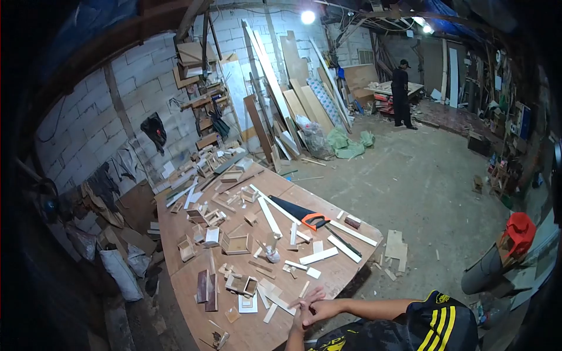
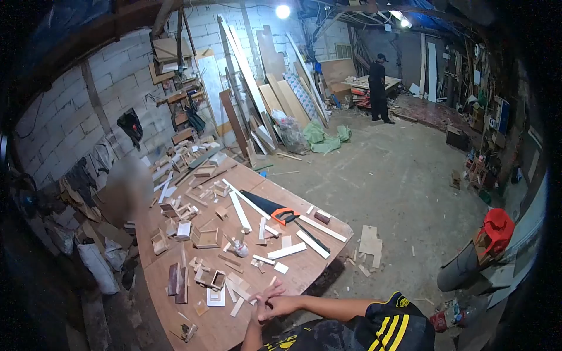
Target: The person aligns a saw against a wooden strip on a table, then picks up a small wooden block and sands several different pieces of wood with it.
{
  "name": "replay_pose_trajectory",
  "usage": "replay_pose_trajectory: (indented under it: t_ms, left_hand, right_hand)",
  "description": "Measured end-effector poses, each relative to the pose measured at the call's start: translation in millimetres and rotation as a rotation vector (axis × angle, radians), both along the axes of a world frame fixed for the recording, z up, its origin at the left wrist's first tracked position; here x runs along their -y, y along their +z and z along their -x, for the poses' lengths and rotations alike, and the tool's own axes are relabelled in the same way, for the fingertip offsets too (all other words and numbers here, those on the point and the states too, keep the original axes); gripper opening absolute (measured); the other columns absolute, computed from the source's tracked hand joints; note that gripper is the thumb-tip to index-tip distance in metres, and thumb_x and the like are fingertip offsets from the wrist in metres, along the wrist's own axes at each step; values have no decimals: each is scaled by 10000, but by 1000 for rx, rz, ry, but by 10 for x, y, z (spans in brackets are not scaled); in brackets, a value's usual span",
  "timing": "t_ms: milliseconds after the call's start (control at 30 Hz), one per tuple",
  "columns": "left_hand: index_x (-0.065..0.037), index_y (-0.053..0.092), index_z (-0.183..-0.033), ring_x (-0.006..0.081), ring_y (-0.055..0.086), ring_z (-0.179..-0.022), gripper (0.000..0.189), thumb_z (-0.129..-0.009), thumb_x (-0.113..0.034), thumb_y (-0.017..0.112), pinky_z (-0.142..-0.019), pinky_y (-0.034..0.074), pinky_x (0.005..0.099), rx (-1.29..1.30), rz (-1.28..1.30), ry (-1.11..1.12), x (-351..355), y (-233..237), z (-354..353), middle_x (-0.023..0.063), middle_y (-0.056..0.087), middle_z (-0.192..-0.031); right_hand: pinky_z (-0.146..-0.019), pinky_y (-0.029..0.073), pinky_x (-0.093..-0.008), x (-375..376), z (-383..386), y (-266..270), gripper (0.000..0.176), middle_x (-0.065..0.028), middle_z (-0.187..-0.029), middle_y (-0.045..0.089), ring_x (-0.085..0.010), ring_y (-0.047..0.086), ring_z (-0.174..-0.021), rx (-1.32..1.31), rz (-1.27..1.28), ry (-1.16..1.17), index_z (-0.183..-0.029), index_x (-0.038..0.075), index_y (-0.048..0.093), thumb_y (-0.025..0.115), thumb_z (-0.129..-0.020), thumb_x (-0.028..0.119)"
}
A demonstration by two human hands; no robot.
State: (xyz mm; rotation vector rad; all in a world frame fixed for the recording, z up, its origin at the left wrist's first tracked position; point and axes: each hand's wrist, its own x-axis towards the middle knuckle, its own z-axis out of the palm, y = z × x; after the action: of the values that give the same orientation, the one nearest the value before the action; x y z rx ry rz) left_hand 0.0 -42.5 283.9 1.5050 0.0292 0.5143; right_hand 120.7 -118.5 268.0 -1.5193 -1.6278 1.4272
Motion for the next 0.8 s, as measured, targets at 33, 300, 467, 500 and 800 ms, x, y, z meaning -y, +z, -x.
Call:
replay_pose_trajectory:
  t_ms: [33, 300, 467, 500, 800]
  left_hand:
    - [-41, 569, -1217, 302, 495, -1213, 745, -945, -639, 218, -1004, 383, 402, 20, -41, -20, 73, -185, 41, 169, 464, -1371]
    - [-48, 582, -1147, 297, 539, -1147, 672, -954, -604, 258, -965, 410, 394, 74, -317, -162, 514, -585, -146, 163, 521, -1291]
    - [-52, 590, -1103, 293, 566, -1105, 629, -960, -582, 282, -941, 427, 389, 102, -482, -273, 812, -699, -418, 159, 556, -1240]
    - [-53, 592, -1094, 292, 572, -1097, 621, -961, -578, 287, -936, 430, 388, 121, -509, -272, 833, -504, -709, 158, 563, -1230]
    - [-73, 580, -905, 273, 650, -917, 401, -985, -416, 388, -809, 485, 366, 196, -305, 220, 1864, -147, -1387, 111, 663, -999]
  right_hand:
    - [-876, 470, -354, 85, 57, 56, 886, -201, -1008, 618, -288, 592, -998, 2, -124, -61, -1139, -95, 547, 557, -785, 717]
    - [-949, 425, -374, 540, 60, -3, 889, -248, -1120, 590, -349, 565, -1065, 9, -155, -10, -1155, -68, 551, 537, -777, 737]
    - [-1003, 386, -392, 947, -276, 181, 869, -274, -1169, 560, -368, 522, -1144, 83, -144, -92, -1187, -72, 540, 539, -798, 705]
    - [-979, 406, -389, 1022, -364, 96, 815, -263, -1138, 568, -357, 538, -1113, 125, -237, -154, -1175, -60, 545, 537, -822, 675]
    - [-972, 415, -377, 1993, -1136, 75, 537, -183, -1179, 583, -288, 552, -1127, -139, -281, -376, -1153, -33, 566, 651, -862, 410]
